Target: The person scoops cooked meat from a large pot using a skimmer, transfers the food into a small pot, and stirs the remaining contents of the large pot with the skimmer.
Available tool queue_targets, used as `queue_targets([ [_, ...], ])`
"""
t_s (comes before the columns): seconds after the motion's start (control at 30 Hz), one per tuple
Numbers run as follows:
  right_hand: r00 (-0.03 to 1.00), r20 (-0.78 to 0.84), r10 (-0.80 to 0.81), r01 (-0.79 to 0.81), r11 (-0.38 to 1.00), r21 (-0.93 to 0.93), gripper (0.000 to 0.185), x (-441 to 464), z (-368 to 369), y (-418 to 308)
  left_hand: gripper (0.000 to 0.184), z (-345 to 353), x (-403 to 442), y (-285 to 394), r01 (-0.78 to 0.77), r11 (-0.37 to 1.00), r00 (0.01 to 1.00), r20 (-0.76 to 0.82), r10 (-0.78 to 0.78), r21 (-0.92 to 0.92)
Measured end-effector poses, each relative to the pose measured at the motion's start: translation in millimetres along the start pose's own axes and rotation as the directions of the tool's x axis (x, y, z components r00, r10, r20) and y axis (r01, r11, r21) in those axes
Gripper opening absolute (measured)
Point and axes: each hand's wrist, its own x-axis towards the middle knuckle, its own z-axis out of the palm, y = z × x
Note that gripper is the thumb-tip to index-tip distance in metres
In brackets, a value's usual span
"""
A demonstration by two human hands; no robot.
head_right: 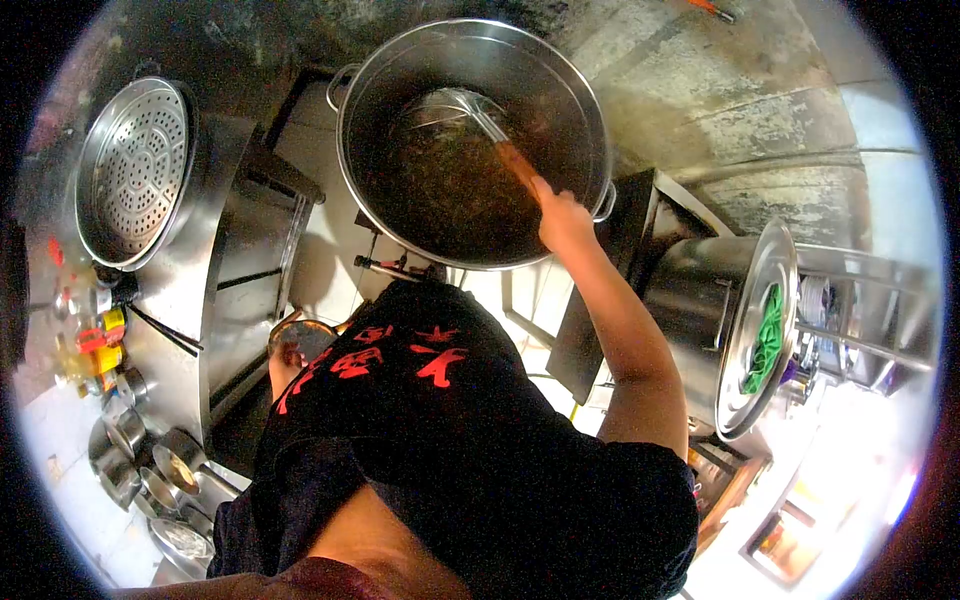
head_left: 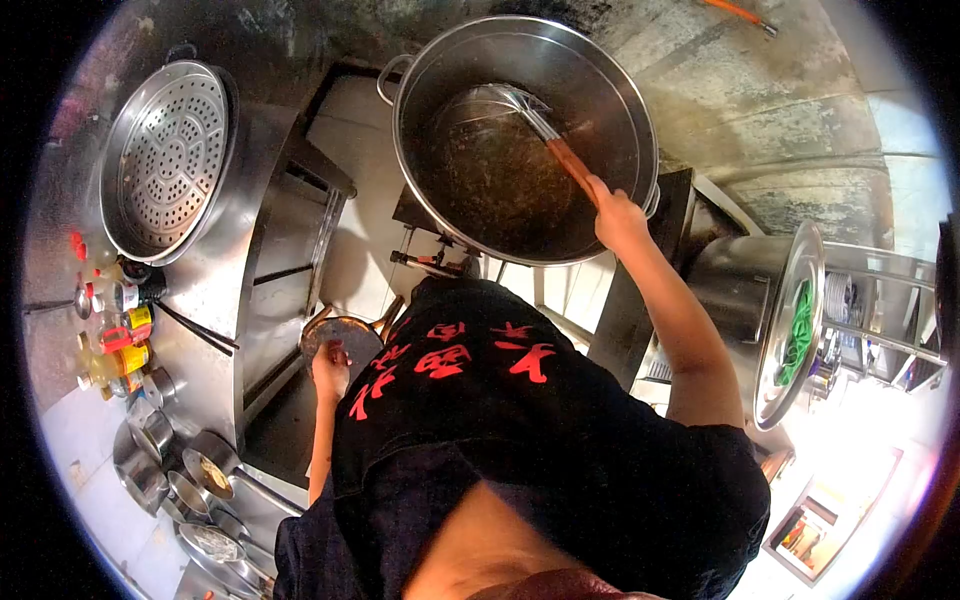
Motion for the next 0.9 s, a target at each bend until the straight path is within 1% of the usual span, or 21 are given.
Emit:
queue_targets([
  [0.03, 1.000, -0.015, -0.002, 0.002, 1.000, -0.007, 0.068, 4.2, 4.2, 2.2, 0.019, 0.0, 0.4, 1.7, 0.004, 1.000, 1.000, 0.008, -0.004, -0.004],
  [0.07, 1.000, 0.007, 0.024, -0.024, 0.999, -0.024, 0.067, 7.8, 6.6, 6.4, 0.019, 0.5, -0.1, 1.9, 0.009, 1.000, 1.000, 0.018, -0.009, -0.009],
  [0.17, 0.994, 0.073, 0.086, -0.080, 0.993, -0.081, 0.064, 13.8, -3.1, 8.4, 0.019, -2.5, 4.3, -20.5, -0.044, 0.998, 0.998, 0.042, 0.045, -0.041],
  [0.2, 0.991, 0.091, 0.099, -0.090, 0.991, -0.103, 0.062, 15.4, -8.3, 7.8, 0.018, -1.7, -1.3, -6.6, 0.011, 0.998, 1.000, 0.026, -0.009, -0.069],
  [0.23, 0.987, 0.109, 0.114, -0.101, 0.987, -0.123, 0.060, 17.1, -10.4, 8.5, 0.018, -1.7, -2.4, -8.6, 0.021, 0.998, 1.000, 0.025, -0.019, -0.061],
  [0.27, 0.986, 0.120, 0.115, -0.098, 0.986, -0.135, 0.051, 21.5, -10.6, 11.1, 0.018, -0.7, -2.8, -10.6, 0.030, 0.998, 0.999, 0.022, -0.028, -0.056],
  [0.3, 0.981, 0.150, 0.122, -0.104, 0.987, -0.123, 0.048, 23.3, -14.9, 11.3, 0.018, -0.2, -3.6, -11.1, 0.039, 0.998, 0.999, 0.019, -0.038, -0.053],
  [0.37, 0.970, 0.204, 0.134, -0.116, 0.988, -0.099, 0.042, 26.9, -27.5, 10.5, 0.019, 1.3, -7.0, -11.4, 0.082, 0.986, 0.997, 0.018, -0.080, -0.143],
  [0.4, 0.966, 0.218, 0.140, -0.118, 0.987, -0.110, 0.056, 29.5, -28.5, 12.4, 0.019, 2.5, -8.9, -6.7, 0.102, 0.977, 0.995, 0.018, -0.100, -0.188],
  [0.5, 0.937, 0.321, 0.134, -0.110, 0.990, -0.091, 0.041, 36.1, -35.1, 17.8, 0.019, 6.4, -15.7, 8.7, 0.099, 0.991, 0.995, -0.007, -0.100, -0.089],
  [0.53, 0.908, 0.379, 0.177, -0.186, 0.983, -0.015, 0.037, 35.3, -42.5, 14.8, 0.018, 6.9, -16.7, 11.6, 0.118, 0.990, 0.993, -0.012, -0.119, -0.076],
  [0.6, 0.833, 0.496, 0.243, -0.343, 0.932, 0.120, 0.030, 33.6, -62.8, 9.4, 0.019, 11.1, -15.4, 0.1, 0.085, 0.991, 0.996, -0.017, -0.088, -0.098],
  [0.63, 0.829, 0.510, 0.230, -0.354, 0.922, 0.160, 0.021, 37.5, -61.8, 15.0, 0.020, 12.6, -14.1, -3.1, 0.067, 0.992, 0.997, -0.020, -0.070, -0.110],
  [0.67, 0.825, 0.522, 0.217, -0.365, 0.910, 0.199, 0.015, 44.3, -59.7, 26.6, 0.020, 11.9, -14.1, -6.2, 0.051, 0.998, 0.999, -0.015, -0.051, -0.044],
  [0.7, 0.820, 0.535, 0.203, -0.377, 0.895, 0.239, 0.014, 47.7, -58.4, 32.9, 0.020, 7.9, -19.4, 13.9, 0.033, 0.999, 0.999, -0.008, -0.033, 0.025],
  [0.73, 0.777, 0.543, 0.318, -0.505, 0.830, 0.237, 0.018, 46.1, -65.6, 25.4, 0.021, 6.8, -21.1, 26.1, 0.014, 0.996, 1.000, 0.000, -0.014, 0.093],
  [0.83, 0.707, 0.605, 0.366, -0.580, 0.790, 0.199, 0.018, 43.3, -63.1, 23.1, 0.021, 3.6, -19.1, 27.4, -0.009, 0.996, 1.000, 0.014, 0.008, 0.090],
  [0.87, 0.675, 0.634, 0.377, -0.635, 0.735, 0.238, 0.018, 41.8, -64.2, 20.7, 0.021, 4.9, -18.5, 27.4, 0.030, 0.998, 1.000, -0.005, -0.030, 0.047],
  [0.9, 0.645, 0.670, 0.366, -0.664, 0.703, 0.255, 0.018, 41.8, -66.7, 19.9, 0.021, 7.9, -15.7, 14.6, 0.030, 0.999, 0.999, -0.021, -0.030, -0.024],
])
